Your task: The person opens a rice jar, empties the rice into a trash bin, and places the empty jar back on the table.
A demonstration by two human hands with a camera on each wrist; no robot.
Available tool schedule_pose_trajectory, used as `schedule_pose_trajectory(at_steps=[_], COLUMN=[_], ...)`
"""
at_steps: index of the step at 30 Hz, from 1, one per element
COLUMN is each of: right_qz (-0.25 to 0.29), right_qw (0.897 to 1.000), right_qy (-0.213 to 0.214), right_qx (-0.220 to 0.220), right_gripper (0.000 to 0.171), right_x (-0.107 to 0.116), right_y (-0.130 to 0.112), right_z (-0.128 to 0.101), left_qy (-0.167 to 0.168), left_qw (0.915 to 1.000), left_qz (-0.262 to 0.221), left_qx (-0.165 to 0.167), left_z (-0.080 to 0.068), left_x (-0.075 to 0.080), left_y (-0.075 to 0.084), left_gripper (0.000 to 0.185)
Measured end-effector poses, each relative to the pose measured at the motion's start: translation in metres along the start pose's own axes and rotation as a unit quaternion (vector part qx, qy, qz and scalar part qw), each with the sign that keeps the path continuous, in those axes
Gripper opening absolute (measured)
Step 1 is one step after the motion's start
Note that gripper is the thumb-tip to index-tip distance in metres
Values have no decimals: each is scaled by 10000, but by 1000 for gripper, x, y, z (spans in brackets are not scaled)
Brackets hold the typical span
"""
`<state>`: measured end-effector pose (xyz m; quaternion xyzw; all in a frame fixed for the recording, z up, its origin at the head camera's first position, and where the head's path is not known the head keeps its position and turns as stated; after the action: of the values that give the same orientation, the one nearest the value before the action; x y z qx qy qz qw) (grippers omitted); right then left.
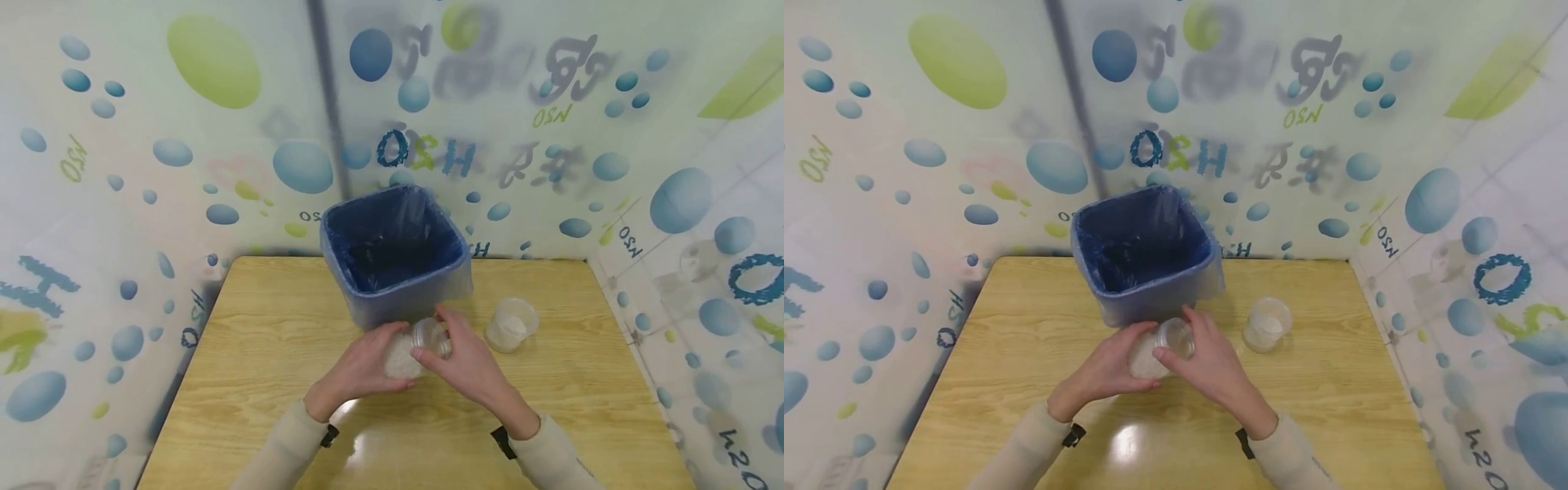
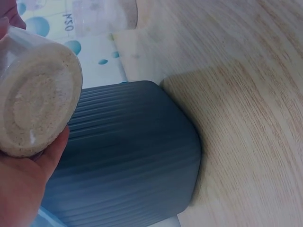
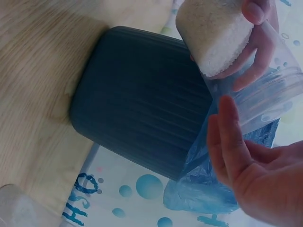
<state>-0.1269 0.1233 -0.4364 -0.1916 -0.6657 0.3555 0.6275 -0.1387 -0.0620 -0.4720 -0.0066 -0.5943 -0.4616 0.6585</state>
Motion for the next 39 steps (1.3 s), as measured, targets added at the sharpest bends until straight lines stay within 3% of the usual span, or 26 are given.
schedule_pose_trajectory(at_steps=[6, 11, 15, 20, 25, 28, 30, 35, 37, 39], right_qz=[393, 719, 705, 351, 285, 252, 258, 538, 591, 504], right_qw=[9981, 9911, 9817, 9625, 9526, 9555, 9636, 9917, 9953, 9967], right_qy=[0, -135, -177, -267, -451, -526, -566, -536, -488, -485], right_qx=[483, 1109, 1760, 2677, 2995, 2893, 2598, 1035, 586, 419], right_gripper=[77, 72, 70, 71, 74, 79, 82, 80, 74, 72], right_x=[4, 7, 10, 12, 13, 12, 11, 5, 2, -1], right_y=[-2, -1, 0, -1, 0, 1, 2, 17, 20, 21], right_z=[0, -4, -5, -6, -6, -6, -6, -2, -1, -1], left_qy=[165, 149, 104, 72, 54, 43, 55, 93, 89, 94], left_qw=[9995, 9998, 9999, 10000, 10000, 10000, 10000, 9996, 9993, 9989], left_qz=[124, 60, 8, 14, 5, -2, 30, 260, 351, 416], left_qx=[-218, -155, -89, -64, -59, -54, -67, -95, -126, -186], left_z=[4, 5, 6, 4, 4, 4, 3, 1, 0, -1], left_x=[2, 3, 3, 1, 0, 0, -1, -2, -3, -3], left_y=[5, 7, 8, 9, 9, 8, 7, 3, 3, 3], left_gripper=[94, 95, 95, 95, 96, 96, 96, 94, 94, 93])
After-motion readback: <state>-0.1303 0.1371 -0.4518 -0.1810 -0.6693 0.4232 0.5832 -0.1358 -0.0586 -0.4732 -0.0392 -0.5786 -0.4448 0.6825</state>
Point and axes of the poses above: each hand's wrist, its own z-axis towards the middle knuckle, its own x-axis out of the back of the hand, y = z × x, the point moved 6 cm from there along z, towards the middle knuckle, and after that the axes turned 1 degree about -z, right-handed, at the moved point
